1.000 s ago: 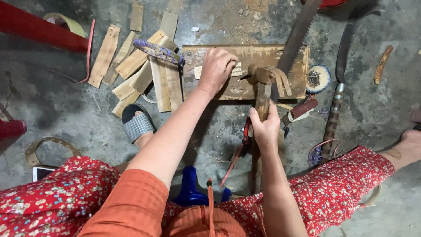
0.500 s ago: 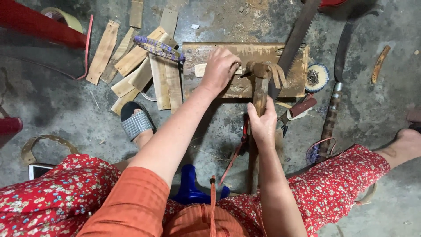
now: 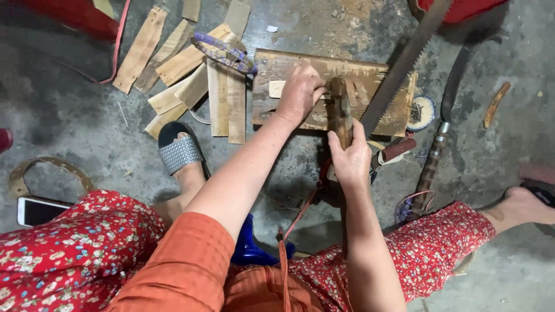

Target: Sawing thin wooden strips and nailing them onto a wooden block for assembly or repair.

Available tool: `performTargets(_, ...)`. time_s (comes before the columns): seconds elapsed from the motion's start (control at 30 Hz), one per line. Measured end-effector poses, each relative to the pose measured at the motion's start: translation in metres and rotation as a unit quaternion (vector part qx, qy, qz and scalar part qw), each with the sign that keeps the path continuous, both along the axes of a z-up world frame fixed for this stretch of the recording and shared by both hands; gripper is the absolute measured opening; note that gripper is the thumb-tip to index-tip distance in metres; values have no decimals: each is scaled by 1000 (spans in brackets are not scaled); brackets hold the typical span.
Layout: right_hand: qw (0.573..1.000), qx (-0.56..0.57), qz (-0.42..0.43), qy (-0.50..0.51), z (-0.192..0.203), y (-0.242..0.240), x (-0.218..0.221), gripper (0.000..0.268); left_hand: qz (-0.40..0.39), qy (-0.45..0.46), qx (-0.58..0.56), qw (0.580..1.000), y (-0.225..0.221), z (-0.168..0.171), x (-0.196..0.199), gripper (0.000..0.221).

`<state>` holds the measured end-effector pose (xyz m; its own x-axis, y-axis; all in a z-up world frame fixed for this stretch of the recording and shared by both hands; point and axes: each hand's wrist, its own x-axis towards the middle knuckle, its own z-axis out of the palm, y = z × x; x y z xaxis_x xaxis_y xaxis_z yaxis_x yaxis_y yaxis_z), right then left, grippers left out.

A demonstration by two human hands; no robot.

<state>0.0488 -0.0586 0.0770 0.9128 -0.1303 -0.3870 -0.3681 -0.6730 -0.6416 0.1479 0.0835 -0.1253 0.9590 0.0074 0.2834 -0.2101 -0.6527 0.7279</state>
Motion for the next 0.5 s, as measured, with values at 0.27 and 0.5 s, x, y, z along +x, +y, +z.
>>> performTargets(0.27, 1000, -24, 17, -8, 12, 11, 3, 55, 14, 3, 14, 1000, -5, 12, -3, 12)
performTargets(0.5, 1000, -9, 19, -8, 6, 7, 0, 55, 16, 46, -28, 998, 7, 61, -13, 21)
